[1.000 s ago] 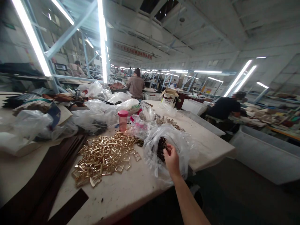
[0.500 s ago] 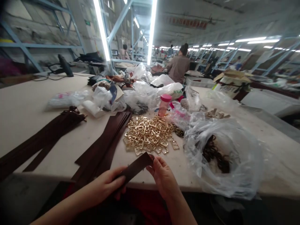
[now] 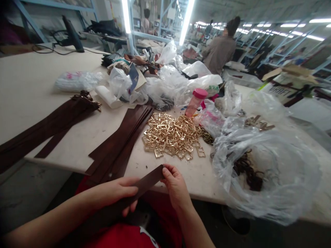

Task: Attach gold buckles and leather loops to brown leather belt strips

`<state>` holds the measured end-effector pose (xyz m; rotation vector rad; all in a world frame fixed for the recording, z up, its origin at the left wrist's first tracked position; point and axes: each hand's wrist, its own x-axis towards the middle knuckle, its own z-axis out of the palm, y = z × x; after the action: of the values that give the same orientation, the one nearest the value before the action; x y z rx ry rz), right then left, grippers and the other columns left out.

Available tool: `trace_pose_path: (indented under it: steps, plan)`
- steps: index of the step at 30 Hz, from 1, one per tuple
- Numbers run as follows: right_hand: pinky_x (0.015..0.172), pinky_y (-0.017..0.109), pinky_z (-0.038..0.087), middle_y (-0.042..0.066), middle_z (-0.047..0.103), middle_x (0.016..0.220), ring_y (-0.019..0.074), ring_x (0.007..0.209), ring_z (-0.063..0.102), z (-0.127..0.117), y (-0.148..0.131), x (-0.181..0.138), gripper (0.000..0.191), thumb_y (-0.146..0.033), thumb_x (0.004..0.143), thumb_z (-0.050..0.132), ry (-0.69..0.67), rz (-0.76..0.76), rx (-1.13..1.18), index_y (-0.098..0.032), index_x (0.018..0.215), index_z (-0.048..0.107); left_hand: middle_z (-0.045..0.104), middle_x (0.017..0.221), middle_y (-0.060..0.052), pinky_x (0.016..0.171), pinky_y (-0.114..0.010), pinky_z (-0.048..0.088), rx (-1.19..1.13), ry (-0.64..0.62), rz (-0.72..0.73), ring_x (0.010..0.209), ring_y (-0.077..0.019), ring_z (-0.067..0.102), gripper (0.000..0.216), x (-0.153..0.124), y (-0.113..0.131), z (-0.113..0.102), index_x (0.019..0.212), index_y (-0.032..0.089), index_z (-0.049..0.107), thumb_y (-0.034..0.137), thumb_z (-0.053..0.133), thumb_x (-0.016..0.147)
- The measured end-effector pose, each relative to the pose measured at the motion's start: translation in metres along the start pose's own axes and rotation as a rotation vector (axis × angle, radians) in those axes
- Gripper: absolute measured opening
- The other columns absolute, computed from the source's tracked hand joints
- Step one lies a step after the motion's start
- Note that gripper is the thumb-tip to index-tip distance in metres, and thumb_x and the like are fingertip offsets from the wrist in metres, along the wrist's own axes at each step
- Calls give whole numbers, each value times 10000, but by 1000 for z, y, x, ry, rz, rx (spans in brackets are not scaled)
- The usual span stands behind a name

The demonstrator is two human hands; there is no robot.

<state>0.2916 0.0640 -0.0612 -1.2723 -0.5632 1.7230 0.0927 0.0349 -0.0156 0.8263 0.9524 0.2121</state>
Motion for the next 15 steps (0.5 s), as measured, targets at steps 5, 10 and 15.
trace_pose_path:
  steps: [5, 10, 15]
  plan:
    - [609, 215, 446, 6, 652, 779, 114, 684, 562, 0, 6, 0, 302, -324, 616, 744, -40, -1, -85, -162, 854, 652, 571, 604, 39, 418, -170, 352, 76, 4, 18, 435, -79, 501, 189, 1, -4, -3, 983, 174, 457, 246, 392, 821]
    - [667, 264, 474, -9, 637, 793, 144, 716, 578, 11, 19, -10, 320, -319, 647, 720, -89, 22, -27, -185, 900, 578, 600, 646, 22, 488, -206, 399, 11, 41, 53, 490, -98, 550, 307, 7, -5, 1, 1100, 177, 449, 237, 426, 800]
    - [770, 293, 480, 23, 625, 1031, 175, 902, 591, 23, 29, -21, 569, -309, 701, 682, -28, -158, -78, -254, 1192, 399, 604, 669, 25, 578, -257, 451, -72, 82, 92, 556, -125, 602, 627, 18, -9, 7, 1371, 223, 143, 279, 441, 822]
